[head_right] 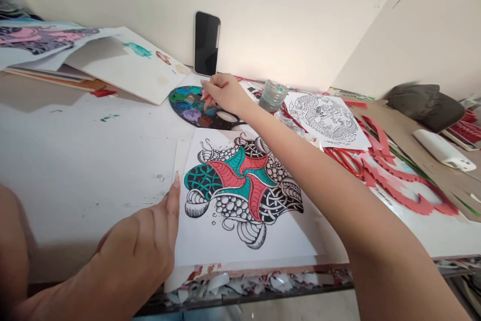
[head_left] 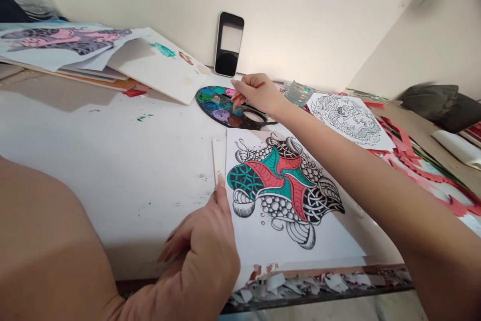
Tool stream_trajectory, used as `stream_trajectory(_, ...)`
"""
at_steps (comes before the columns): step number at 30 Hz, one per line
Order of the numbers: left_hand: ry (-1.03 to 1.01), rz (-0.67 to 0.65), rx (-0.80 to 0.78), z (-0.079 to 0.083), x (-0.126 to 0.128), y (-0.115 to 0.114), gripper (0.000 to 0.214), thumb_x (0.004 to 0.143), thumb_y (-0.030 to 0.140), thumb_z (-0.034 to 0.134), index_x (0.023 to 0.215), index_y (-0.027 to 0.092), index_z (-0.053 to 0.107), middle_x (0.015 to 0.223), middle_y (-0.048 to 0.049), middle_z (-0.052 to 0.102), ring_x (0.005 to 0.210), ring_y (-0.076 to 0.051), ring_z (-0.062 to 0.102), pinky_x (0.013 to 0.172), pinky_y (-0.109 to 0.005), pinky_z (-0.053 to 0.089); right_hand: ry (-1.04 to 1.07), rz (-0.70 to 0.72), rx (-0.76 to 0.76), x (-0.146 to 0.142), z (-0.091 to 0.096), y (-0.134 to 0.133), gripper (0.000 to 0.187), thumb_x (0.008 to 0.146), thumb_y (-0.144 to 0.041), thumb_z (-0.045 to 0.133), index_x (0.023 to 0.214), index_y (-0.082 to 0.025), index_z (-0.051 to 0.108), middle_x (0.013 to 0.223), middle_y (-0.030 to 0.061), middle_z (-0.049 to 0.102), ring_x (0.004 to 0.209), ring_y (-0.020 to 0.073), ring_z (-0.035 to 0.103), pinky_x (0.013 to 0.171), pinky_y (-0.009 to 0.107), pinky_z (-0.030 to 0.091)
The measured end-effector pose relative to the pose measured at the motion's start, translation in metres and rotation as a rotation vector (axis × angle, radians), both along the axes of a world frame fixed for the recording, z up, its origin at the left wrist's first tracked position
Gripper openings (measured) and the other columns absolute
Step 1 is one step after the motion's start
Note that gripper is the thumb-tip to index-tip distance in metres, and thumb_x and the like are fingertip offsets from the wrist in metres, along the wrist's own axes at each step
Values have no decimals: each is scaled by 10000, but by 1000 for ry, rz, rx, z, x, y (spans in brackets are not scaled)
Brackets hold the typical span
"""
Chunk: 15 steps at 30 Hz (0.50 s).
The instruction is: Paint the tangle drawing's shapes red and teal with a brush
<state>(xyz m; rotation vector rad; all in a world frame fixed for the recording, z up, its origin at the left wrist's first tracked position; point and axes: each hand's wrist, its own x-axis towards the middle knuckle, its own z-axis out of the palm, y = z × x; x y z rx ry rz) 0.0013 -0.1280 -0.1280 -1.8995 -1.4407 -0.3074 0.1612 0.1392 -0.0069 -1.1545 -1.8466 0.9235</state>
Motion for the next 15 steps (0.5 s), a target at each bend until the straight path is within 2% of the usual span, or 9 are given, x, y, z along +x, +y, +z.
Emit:
stream_trajectory(1,33,201,30,2,8,-2,741,859,138,726,1589,26,671,682,30,656,476,-151,537,490,-342,397,9,-13,-5,2,-1,1,543,1143,-306,785,654,-221,564,688,34,704,665,135,693,754,323,593)
stream_trajectory(2,115,252,-1,7,12,-4,788,859,127,722,1631,5,621,703,22,671,515,-178,592,523,-359,459,18,-25,-9,3,-1,1,543,1144,-300,783,653,-220,564,681,36,704,672,141,698,750,328,594)
stream_trajectory(3,223,225,-17,13,12,-5,805,859,130,710,1640,-27,593,682,29,657,516,-197,598,532,-372,485,25,-40,-14,4,-1,2,541,1140,-294,789,655,-221,561,674,35,703,676,148,703,744,331,597)
stream_trajectory(6,509,-72,-47,38,-4,-8,693,905,184,724,1551,-61,661,667,21,653,549,-161,585,559,-307,505,70,-82,-53,6,1,-2,524,1129,-285,807,673,-220,557,661,21,710,685,150,719,735,316,609)
stream_trajectory(9,633,-163,-21,58,-24,-6,562,953,162,670,1470,-51,726,668,27,633,545,-109,556,551,-232,480,169,-105,-112,8,7,-21,485,1175,-323,740,723,-211,605,689,26,745,685,124,728,713,271,584)
stream_trajectory(12,522,-262,-50,65,-31,-2,555,1015,257,666,1488,-28,721,667,56,559,545,-96,526,553,-228,494,246,-56,-153,18,13,-64,402,1182,-419,721,843,-204,712,812,29,823,692,105,756,646,249,537)
stream_trajectory(14,331,-368,-99,64,-30,0,630,1074,421,616,1573,43,681,723,46,561,584,-107,543,595,-267,550,233,53,-118,27,14,-103,359,1097,-446,842,843,-204,765,885,24,861,731,103,767,644,238,548)
stream_trajectory(15,253,-411,-124,63,-29,2,679,1088,497,580,1621,82,651,758,35,575,612,-116,563,626,-293,580,217,79,-74,32,13,-123,375,1032,-433,918,779,-206,759,862,16,858,716,103,747,632,233,554)
